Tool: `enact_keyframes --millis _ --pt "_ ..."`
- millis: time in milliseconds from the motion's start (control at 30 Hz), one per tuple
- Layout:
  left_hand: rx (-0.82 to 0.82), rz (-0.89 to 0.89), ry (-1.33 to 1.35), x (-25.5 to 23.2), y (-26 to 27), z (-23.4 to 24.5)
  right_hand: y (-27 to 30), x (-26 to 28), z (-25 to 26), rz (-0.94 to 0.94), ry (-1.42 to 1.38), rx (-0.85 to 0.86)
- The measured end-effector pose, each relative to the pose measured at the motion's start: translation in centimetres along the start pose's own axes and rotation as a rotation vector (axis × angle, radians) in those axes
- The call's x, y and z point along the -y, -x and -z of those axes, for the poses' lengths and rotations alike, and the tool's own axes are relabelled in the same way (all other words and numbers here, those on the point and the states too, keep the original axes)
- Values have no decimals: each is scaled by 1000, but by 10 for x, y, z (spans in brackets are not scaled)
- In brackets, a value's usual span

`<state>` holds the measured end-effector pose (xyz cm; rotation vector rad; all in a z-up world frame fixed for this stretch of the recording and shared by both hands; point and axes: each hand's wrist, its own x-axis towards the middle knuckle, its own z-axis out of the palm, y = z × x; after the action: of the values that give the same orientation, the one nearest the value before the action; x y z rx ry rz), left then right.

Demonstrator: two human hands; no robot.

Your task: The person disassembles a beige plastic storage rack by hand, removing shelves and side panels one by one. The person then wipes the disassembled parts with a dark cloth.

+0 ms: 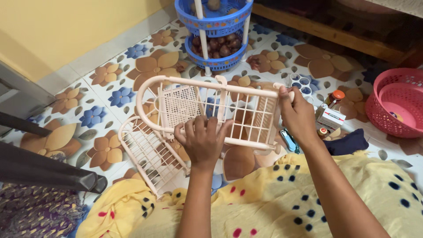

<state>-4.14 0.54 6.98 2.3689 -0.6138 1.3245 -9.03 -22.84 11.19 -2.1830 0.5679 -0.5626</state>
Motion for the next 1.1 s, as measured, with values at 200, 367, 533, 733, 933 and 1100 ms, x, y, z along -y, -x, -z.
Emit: enact_keyframes --millis 200,367,533,733,933,1100 --pt "180 -124 212 -23 -9 -1 25 0 7 166 147 167" --pt "429 -125 331 -31 3 -11 33 -5 3 287 339 331" --pt "699 -78 365 -14 18 -26 44 -10 -14 371 486 318" --pt "639 -82 407 -15 26 -38 42 -26 -23 352 495 273" --pt "643 -67 398 -13 30 -37 56 -32 -37 249 554 200" --pt "643 -28 401 -10 32 -39 56 -29 -44 156 612 218"
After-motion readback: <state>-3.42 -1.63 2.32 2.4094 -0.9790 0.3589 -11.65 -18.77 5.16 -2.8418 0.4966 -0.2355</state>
